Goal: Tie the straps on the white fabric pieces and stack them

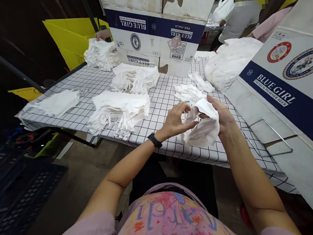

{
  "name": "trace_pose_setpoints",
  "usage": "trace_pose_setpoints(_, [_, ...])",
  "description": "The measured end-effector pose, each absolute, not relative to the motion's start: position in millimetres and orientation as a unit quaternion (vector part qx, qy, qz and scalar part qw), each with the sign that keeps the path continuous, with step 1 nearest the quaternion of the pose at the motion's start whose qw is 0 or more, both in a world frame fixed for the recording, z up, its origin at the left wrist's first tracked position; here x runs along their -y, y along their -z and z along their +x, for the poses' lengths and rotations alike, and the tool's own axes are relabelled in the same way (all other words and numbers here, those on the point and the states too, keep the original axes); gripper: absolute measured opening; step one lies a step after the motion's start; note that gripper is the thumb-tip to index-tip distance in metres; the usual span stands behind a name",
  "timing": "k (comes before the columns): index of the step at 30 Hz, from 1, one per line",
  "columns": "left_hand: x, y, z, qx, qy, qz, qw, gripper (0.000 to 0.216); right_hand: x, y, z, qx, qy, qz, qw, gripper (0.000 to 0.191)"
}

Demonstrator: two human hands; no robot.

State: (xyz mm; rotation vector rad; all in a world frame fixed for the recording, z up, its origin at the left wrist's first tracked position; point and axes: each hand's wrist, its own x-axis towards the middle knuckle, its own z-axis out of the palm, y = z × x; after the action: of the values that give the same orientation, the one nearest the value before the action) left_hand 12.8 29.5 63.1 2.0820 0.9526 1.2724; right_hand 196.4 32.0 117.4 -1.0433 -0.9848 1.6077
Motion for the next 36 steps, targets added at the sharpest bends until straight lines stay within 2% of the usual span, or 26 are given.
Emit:
trace_pose_setpoints(4, [-34,-58,21,-0.414,-0.446,0.760,0.229,0.014,-26,-120,201,0.401,-0.644,-0.433,0.488,0.042])
trace_pose_setpoints(11, [-48,-68,5,-0.425,-0.456,0.695,0.357,0.010,-21,-114,232,0.467,-0.584,-0.481,0.458,0.053])
trace_pose_setpoints(14, [-53,-77,-1,-0.421,-0.454,0.674,0.402,0.017,-21,-105,241,0.526,-0.528,-0.513,0.426,0.047])
trace_pose_setpoints(18, [-58,-92,-5,-0.408,-0.478,0.650,0.428,0.021,-18,-92,243,0.617,-0.361,-0.598,0.363,0.034])
trace_pose_setpoints(21, [-61,-102,-4,-0.371,-0.481,0.630,0.484,0.019,-13,-88,234,0.652,-0.174,-0.667,0.317,0.053])
trace_pose_setpoints(23, [-62,-108,-1,-0.345,-0.462,0.620,0.532,0.018,-10,-87,223,0.683,-0.099,-0.645,0.328,0.067])
trace_pose_setpoints(24, [-63,-110,2,-0.330,-0.448,0.621,0.552,0.017,-9,-87,217,0.705,-0.080,-0.615,0.345,0.068])
trace_pose_setpoints(29, [-62,-117,10,-0.282,-0.414,0.635,0.588,0.013,-10,-91,191,0.726,-0.068,-0.543,0.416,0.024])
trace_pose_setpoints(32, [-60,-118,7,-0.276,-0.424,0.635,0.584,0.006,-12,-101,188,0.707,-0.072,-0.550,0.439,0.019])
trace_pose_setpoints(36, [-54,-110,1,-0.280,-0.420,0.711,0.489,0.033,-12,-125,186,0.692,-0.036,-0.554,0.463,0.015])
